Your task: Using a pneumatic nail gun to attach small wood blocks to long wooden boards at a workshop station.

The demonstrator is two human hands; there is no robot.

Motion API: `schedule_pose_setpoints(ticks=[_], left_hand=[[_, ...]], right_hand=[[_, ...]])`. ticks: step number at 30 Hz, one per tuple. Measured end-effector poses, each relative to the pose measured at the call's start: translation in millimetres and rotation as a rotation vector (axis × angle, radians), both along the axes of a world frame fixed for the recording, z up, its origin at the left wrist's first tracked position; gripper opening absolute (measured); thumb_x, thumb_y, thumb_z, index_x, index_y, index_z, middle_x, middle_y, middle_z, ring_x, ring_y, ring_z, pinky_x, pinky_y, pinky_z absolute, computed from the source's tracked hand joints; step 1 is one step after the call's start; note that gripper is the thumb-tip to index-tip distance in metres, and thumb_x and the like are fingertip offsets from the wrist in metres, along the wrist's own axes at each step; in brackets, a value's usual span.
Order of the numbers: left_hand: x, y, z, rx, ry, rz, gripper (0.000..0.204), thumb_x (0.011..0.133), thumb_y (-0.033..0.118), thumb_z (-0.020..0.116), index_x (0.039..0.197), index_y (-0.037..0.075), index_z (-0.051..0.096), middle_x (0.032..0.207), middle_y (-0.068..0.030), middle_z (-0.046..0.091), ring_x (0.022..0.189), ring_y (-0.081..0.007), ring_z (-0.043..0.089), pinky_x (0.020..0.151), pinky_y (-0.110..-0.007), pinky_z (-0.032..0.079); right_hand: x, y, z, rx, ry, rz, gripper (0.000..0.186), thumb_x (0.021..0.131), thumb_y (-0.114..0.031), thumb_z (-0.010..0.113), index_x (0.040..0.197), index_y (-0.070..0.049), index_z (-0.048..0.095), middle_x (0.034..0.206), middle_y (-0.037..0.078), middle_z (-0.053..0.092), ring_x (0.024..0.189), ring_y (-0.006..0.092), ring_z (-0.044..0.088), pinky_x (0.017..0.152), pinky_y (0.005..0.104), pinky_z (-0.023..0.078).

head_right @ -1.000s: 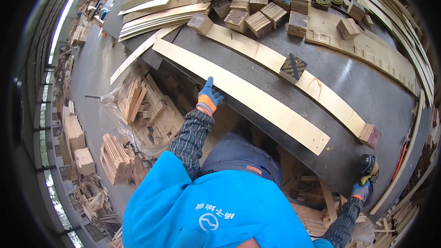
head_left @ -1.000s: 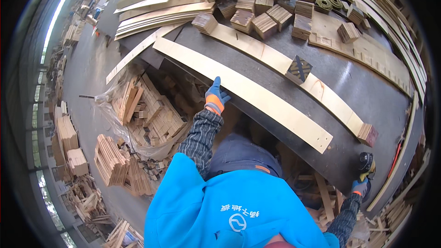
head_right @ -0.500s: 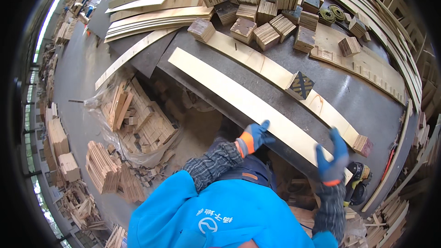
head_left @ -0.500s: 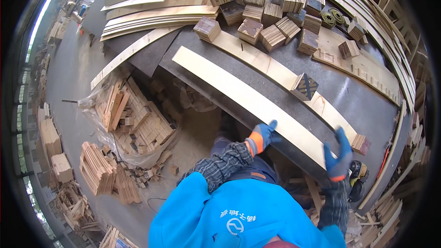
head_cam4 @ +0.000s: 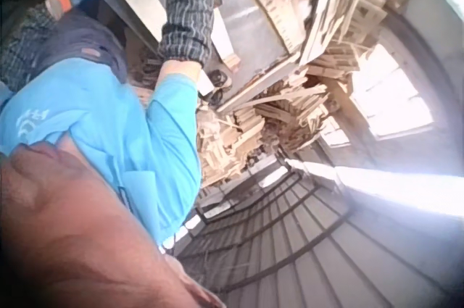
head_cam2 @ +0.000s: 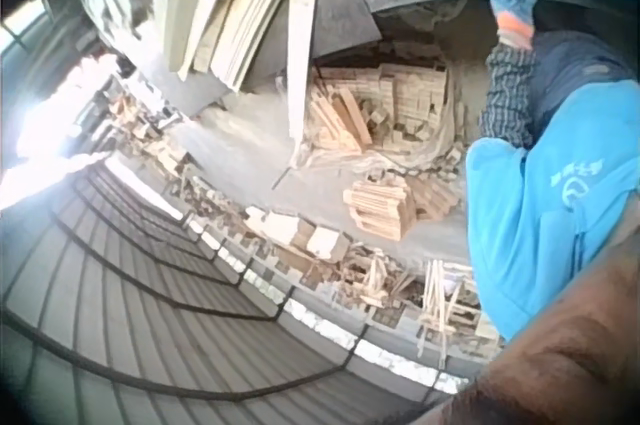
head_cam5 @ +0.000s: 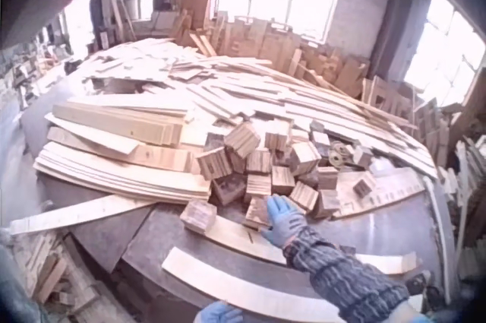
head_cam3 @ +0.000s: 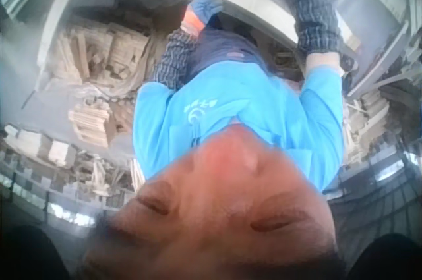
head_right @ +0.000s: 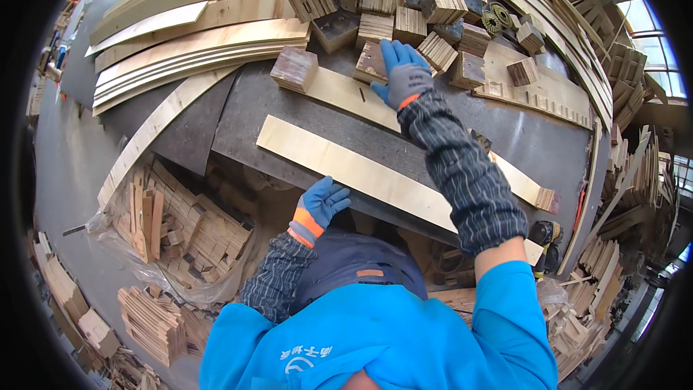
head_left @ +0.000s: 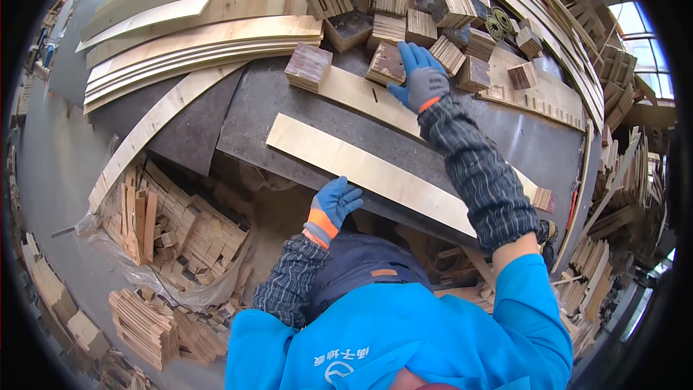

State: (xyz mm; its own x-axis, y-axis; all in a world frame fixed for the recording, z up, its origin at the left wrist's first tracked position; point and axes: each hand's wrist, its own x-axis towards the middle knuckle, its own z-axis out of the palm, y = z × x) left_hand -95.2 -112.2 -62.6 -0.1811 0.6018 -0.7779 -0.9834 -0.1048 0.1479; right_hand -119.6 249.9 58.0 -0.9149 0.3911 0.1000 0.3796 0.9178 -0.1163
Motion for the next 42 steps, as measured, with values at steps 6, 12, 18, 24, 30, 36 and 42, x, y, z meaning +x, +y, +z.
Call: schedule_pose_setpoints(ticks=[6, 12, 18, 24, 30, 36, 42], left_hand=[[1, 22, 7, -0.288, 0.191, -0.028, 0.039, 0.107, 0.027, 0.073, 0.127, -0.005, 0.061, 0.112, -0.0197, 0.073, 0.075, -0.0264, 0.076, 0.071, -0.044, 0.066], [-2, -24, 53, -0.118, 0.388, -0.233, 0.031, 0.107, 0.022, 0.071, 0.113, -0.008, 0.070, 0.088, -0.0154, 0.079, 0.077, -0.0223, 0.076, 0.075, -0.034, 0.061], [13, -60, 99, -0.038, 0.419, -0.265, 0.031, 0.105, 0.017, 0.072, 0.123, -0.008, 0.072, 0.099, -0.0147, 0.080, 0.087, -0.0211, 0.076, 0.085, -0.033, 0.059], [7, -37, 83, -0.088, 0.427, -0.342, 0.032, 0.105, 0.019, 0.073, 0.122, -0.007, 0.072, 0.105, -0.0147, 0.080, 0.084, -0.0207, 0.076, 0.079, -0.034, 0.059], [10, 9, 60, 0.021, 0.473, -0.336, 0.031, 0.104, 0.023, 0.075, 0.116, -0.005, 0.074, 0.094, -0.0113, 0.079, 0.076, -0.0192, 0.075, 0.073, -0.033, 0.059], [11, 5, 37, 0.085, 0.319, -0.271, 0.031, 0.102, 0.022, 0.078, 0.121, -0.002, 0.072, 0.097, -0.0088, 0.076, 0.082, -0.0178, 0.072, 0.074, -0.034, 0.058], [-59, -62, 41, -0.656, 1.216, -0.053, 0.083, 0.087, 0.009, 0.087, 0.158, 0.004, 0.045, 0.144, -0.0189, 0.062, 0.112, -0.0268, 0.071, 0.094, -0.038, 0.061]], right_hand=[[-52, 24, 2, -0.108, -0.357, -0.029, 0.106, 0.080, -0.032, 0.089, 0.166, -0.001, 0.036, 0.156, 0.026, 0.056, 0.140, 0.0447, 0.056, 0.120, 0.0475, 0.046], [-23, -36, 62, -0.130, -0.066, 0.271, 0.101, 0.074, -0.013, 0.089, 0.162, -0.001, 0.041, 0.143, 0.025, 0.062, 0.130, 0.0454, 0.061, 0.111, 0.0503, 0.053], [-60, -134, 18, -0.331, -0.155, 0.582, 0.095, 0.078, -0.010, 0.086, 0.162, -0.005, 0.042, 0.146, 0.020, 0.063, 0.134, 0.0422, 0.060, 0.111, 0.0520, 0.054], [-93, -148, -17, -0.354, -0.090, 0.924, 0.096, 0.080, -0.010, 0.086, 0.165, -0.010, 0.042, 0.156, 0.020, 0.058, 0.142, 0.0451, 0.056, 0.114, 0.0522, 0.054], [-52, -136, 24, -1.027, -0.144, 0.041, 0.088, 0.095, -0.021, 0.082, 0.168, -0.004, 0.036, 0.161, 0.030, 0.050, 0.148, 0.0431, 0.053, 0.122, 0.0490, 0.046], [-21, -199, 13, -0.506, -0.196, 0.200, 0.111, 0.086, -0.045, 0.090, 0.165, 0.007, 0.033, 0.162, 0.033, 0.047, 0.146, 0.0481, 0.052, 0.122, 0.0518, 0.044], [-24, -222, 9, -0.377, -0.179, 0.201, 0.110, 0.083, -0.049, 0.087, 0.162, 0.007, 0.036, 0.156, 0.032, 0.053, 0.139, 0.0492, 0.057, 0.116, 0.0543, 0.049]])
